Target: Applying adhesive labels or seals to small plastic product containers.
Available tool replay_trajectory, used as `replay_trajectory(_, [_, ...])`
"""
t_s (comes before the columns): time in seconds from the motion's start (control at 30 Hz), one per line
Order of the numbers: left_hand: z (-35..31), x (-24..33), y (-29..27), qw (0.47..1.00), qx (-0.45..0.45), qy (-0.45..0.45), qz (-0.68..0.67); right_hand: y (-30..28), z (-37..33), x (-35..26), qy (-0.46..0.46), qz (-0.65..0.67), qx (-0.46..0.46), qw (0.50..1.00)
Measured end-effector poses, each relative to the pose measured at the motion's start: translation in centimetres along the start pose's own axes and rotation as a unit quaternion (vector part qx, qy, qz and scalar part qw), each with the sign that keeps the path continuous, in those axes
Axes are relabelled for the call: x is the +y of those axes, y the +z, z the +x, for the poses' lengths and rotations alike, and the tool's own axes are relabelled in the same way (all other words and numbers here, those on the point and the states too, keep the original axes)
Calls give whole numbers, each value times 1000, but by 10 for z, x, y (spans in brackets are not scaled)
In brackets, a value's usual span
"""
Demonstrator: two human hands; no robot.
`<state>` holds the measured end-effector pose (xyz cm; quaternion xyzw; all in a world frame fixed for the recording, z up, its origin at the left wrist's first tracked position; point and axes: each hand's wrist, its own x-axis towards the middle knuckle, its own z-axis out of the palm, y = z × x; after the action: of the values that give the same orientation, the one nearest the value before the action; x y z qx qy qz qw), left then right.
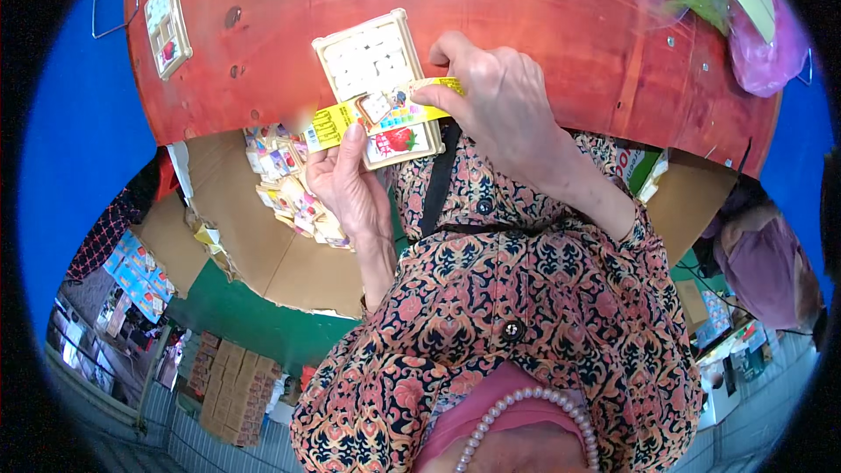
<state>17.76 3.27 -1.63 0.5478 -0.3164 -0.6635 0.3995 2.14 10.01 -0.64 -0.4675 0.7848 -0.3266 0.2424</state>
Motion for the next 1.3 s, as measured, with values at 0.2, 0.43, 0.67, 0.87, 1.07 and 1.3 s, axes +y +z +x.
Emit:
replay_trajectory(0.2, [-5,11,14,995,-50,79,21,-7,-1,-9,76,43,63,994])
replay_trajectory(0.43, [-6,21,44,986,-96,137,-13,-27,-4,-15,-18,-95,277,956])
replay_trajectory(0.67, [-13,23,63,977,-157,141,-19,-34,-9,-10,160,380,101,905])
replay_trajectory(0.87, [-21,23,62,964,-247,87,-53,-44,-18,12,116,603,-11,789])
replay_trajectory(1.07, [-3,24,71,904,-421,66,27,-58,-24,33,-16,586,9,810])
replay_trajectory(1.3, [6,14,86,805,-593,5,19,-63,-29,58,-166,409,8,897])
